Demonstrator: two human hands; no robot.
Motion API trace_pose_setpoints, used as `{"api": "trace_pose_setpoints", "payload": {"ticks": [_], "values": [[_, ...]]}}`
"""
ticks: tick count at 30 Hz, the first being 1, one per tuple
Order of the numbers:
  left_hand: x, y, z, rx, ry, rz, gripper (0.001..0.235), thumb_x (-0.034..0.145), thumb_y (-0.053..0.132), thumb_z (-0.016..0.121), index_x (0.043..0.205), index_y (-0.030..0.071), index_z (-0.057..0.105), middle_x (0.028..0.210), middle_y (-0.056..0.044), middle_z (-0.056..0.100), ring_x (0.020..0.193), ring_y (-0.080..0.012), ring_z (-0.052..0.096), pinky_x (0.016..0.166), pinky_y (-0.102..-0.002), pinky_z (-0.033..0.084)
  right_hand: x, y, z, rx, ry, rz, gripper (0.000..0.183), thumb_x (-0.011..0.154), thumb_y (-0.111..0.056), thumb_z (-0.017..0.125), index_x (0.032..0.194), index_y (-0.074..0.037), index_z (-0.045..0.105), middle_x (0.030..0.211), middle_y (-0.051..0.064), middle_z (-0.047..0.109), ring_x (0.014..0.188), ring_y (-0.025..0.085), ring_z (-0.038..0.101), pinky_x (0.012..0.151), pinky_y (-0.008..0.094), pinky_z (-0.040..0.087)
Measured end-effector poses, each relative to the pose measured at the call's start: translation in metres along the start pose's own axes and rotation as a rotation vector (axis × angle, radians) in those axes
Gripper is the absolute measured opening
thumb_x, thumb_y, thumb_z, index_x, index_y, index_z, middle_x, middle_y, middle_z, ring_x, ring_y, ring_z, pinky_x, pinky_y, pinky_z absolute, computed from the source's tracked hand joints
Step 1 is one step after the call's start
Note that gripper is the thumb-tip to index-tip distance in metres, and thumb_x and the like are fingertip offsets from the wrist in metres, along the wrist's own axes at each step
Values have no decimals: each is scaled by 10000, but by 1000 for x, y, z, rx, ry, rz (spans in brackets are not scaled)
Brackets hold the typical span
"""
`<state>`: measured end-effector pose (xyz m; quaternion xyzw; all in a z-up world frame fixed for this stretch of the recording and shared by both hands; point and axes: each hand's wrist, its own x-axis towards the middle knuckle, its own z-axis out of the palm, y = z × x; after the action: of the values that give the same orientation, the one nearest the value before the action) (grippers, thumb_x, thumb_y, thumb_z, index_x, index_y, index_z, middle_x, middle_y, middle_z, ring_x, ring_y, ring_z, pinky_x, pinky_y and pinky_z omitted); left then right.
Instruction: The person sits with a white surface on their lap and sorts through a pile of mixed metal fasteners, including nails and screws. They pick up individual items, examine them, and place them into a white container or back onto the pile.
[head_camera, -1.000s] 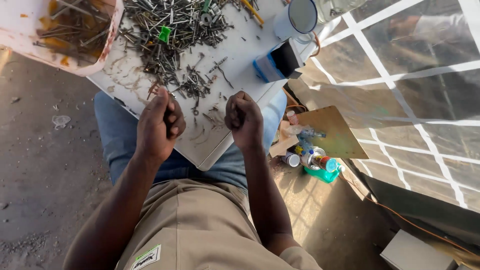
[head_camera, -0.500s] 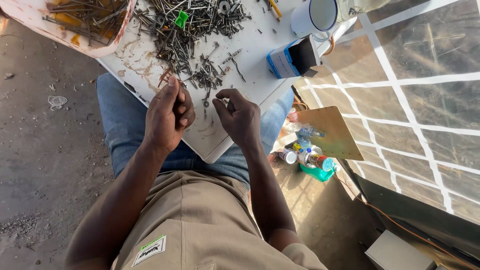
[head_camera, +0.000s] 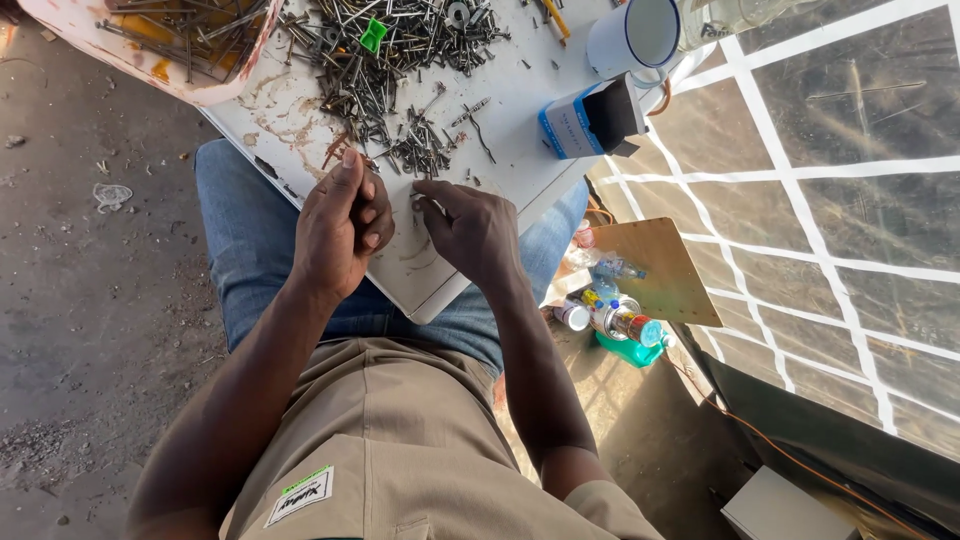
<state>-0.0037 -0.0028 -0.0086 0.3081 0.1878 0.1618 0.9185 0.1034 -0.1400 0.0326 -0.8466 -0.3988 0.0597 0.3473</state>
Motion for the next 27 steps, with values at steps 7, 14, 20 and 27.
{"api": "trace_pose_setpoints", "payload": {"ticks": [7,14,20,27], "values": [[-2,1,2,17,2,6,411,1167,410,440,895,117,538,696,26,409,490,-136,541,451,-179,353,8,-8,-1,-152,-174,2,102,963,-166,666,1059,-176,701,584,65,638,539,285,675,538,416,544],[-2,2,2,5,-2,5,404,1176,400,430,900,127,542,694,30,404,487,-119,526,452,-189,345,11,-4,-1,124,-202,134,66,1016,-161,574,1065,-155,619,535,60,579,512,235,607,561,373,484],[-1,-1,0,-18,10,-14,398,1164,406,464,897,123,548,687,27,427,490,-121,546,457,-178,367,0,22,2,1326,-57,377,88,963,-199,506,1009,-124,493,588,-67,323,488,42,304,430,205,261],[-1,1,8,-14,40,-22,398,1166,401,470,888,125,539,678,10,401,471,-109,476,466,-216,343,4,4,6,1670,96,437,162,956,-279,423,871,-155,483,622,-31,313,495,73,301,410,217,258]]}}
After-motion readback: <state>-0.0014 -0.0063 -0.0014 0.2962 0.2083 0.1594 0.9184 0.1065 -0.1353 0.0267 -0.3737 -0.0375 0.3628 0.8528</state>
